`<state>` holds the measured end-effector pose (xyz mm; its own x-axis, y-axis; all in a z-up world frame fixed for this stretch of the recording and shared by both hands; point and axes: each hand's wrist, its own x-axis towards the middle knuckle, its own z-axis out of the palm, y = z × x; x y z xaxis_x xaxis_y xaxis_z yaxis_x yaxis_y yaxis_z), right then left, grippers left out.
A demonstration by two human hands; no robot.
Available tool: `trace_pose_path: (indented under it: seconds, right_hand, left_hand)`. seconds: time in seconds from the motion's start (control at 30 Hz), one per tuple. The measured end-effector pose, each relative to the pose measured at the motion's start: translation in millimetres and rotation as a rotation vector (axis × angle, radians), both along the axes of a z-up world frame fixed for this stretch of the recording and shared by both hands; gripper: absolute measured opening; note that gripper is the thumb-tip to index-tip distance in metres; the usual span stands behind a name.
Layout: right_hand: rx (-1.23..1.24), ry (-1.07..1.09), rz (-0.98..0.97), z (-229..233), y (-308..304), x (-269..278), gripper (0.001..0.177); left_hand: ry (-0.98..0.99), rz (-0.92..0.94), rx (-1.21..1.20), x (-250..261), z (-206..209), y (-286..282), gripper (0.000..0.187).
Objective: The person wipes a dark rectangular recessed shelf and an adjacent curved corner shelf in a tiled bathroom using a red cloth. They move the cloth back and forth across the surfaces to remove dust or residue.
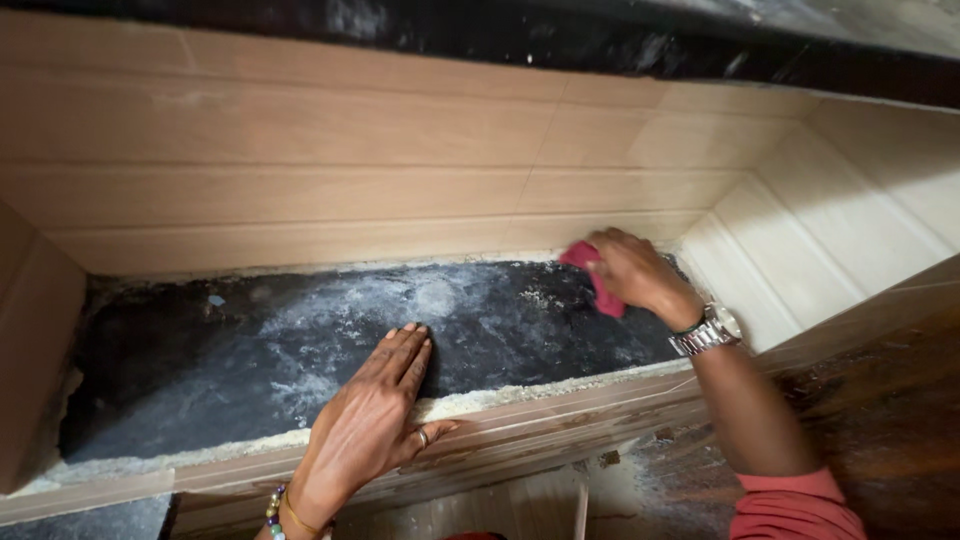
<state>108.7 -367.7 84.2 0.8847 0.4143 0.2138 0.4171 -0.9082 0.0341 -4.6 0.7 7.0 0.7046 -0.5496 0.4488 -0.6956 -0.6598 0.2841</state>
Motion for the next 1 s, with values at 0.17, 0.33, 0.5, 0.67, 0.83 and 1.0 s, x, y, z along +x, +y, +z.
trace_pose_path:
  seconds: [0.17,0.33,0.5,0.67,0.83,1.0]
  right_hand:
    - [0.156,0.215,-0.023,-48,9,-17,0.034]
    - [0.211,0.206,0.262,-52,106,-57,0.031]
    - [0.446,0.553,-0.003,-21,123,-92,0.023]
    - [0.235,0.130,-0.041,-21,76,-88,0.022]
    - [0.345,0.138,0.098,-66,113,-102,0.023]
    - [0.487,-0.056,0.506,-79,194,-114,0.023]
  left_hand:
    - [0.004,0.042,0.015,-3,7,-3,0.100]
    - [-0.053,0.090,-0.019,-6,9,-3,0.113]
    - [-0.173,0.145,-0.001,-18,1,17,0.109]
    - [-0.211,0.399,0.098,-35,-6,67,0.107]
    - [-0.192,0.515,0.120,-34,-12,71,0.115]
    - [-0.249,0.518,0.098,-38,-16,72,0.114]
